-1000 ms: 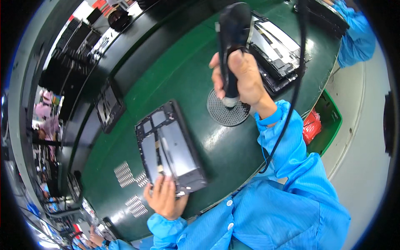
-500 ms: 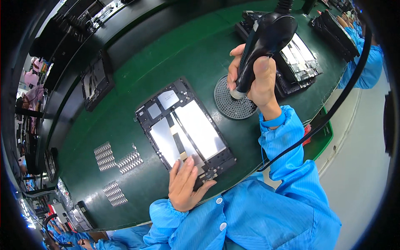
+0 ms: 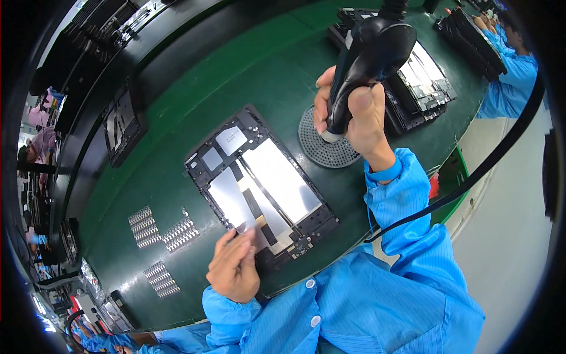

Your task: Assembling internal components and securing parts of electronic tablets on a production line using an electric screwdriver.

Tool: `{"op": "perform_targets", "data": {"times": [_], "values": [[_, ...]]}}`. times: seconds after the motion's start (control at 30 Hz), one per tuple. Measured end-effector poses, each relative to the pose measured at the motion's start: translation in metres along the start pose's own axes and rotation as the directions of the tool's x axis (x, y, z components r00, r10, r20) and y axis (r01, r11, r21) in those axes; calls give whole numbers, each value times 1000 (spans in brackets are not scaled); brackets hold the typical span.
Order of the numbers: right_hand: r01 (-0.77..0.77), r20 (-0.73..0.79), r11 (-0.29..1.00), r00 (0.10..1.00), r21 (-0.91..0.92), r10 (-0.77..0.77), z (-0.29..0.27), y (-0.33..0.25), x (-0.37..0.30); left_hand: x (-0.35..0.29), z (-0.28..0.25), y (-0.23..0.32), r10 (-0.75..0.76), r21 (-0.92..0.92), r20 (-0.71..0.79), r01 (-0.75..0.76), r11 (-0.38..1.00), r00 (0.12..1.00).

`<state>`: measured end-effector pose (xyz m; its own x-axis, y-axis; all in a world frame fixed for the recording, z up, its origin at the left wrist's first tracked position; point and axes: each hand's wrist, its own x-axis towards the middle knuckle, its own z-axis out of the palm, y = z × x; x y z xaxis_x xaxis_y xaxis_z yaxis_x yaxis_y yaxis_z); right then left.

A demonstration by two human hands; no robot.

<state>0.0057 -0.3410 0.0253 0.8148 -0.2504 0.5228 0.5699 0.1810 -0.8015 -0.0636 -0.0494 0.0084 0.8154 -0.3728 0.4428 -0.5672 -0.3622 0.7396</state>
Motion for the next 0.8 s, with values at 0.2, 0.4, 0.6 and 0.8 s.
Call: {"op": "perform_targets", "data": {"times": [0.2,0.4,0.6,0.8], "values": [[-2,-8,999,1000,-39,2,3,3,-2,6,-23,-19,-109,192,-211,150,970,971],[-14,137,992,991,122,-3,39,-25,9,4,-38,-47,-552,-327,-168,483,813,817],[-111,346,945,938,308,-3,142,5,18,7,-40,-54,-620,-480,-66,519,707,782],[-164,357,959,931,233,73,156,29,15,4,-38,-56,-615,-502,-78,502,704,784]]}}
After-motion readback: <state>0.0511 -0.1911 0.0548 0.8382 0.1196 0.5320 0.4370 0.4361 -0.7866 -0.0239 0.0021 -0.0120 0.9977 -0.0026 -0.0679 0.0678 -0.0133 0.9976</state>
